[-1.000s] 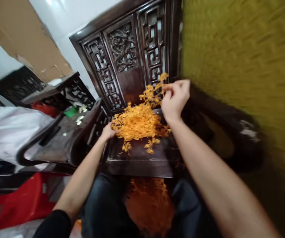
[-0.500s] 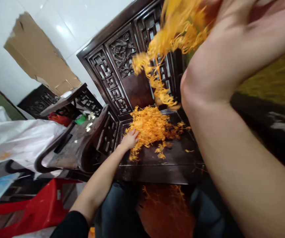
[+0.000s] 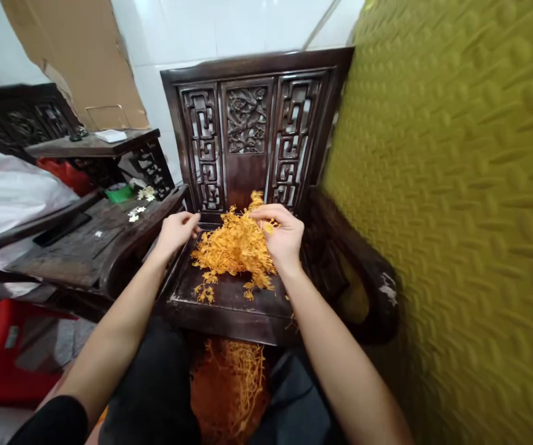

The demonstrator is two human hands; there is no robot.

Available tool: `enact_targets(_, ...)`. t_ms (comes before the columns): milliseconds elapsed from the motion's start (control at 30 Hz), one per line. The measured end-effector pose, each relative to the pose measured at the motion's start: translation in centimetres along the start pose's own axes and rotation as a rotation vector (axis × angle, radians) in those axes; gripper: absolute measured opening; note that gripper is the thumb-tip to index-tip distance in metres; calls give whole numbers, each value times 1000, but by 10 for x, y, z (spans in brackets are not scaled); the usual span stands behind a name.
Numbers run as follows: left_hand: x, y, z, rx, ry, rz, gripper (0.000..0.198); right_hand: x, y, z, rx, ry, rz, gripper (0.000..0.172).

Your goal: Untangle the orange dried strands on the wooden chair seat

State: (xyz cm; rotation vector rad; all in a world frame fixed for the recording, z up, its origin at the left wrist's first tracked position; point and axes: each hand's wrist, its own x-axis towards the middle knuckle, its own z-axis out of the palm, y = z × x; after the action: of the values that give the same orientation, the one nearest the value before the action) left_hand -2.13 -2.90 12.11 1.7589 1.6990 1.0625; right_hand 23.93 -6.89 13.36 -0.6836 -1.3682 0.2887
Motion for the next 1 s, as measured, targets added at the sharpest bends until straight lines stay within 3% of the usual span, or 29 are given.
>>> enact_targets(133, -38, 19, 38, -636, -430, -25, 65, -11, -1, -4, 116, -187, 104, 11)
enact_targets(200, -51, 27, 56, -877, -516, -8, 64, -18, -4, -5, 148, -302, 136, 7)
enact_targets(267, -58, 34, 66, -998, -463, -18, 56, -26, -6, -6, 115, -426, 103, 12)
enact_targets(400, -60, 43, 67, -1110, -255, -47, 52, -37, -4, -12, -120, -674, -66, 48)
enact_targets(500, -59, 46, 66, -1117, -260, -13, 56, -38, -8, -18, -269, -840, -152, 61)
enact_targets(633, -61, 46, 71, -1030, -317, -3, 46, -38, -23, -23, -524, -981, -244, 54)
enact_targets(700, -61, 45, 72, -1037, -267, -21, 40, -38, -29, -22, -542, -975, -250, 46)
enact_targets(767, -62, 47, 69, -1099, -237, 0, 34, -39, -28, -20, -463, -864, -164, 39)
enact_targets(900, -70, 56, 59, -1152, -342, 131, 23, -40, -8, -10, -216, -399, 291, 19)
enact_targets(933, -73, 58, 58, -1140, -373, 159, 23, -41, -1, -7, -128, -314, 414, 16)
enact_targets(1000, -78, 61, 57, -1098, -408, 184, 24, -42, 9, -2, 49, -249, 587, 28)
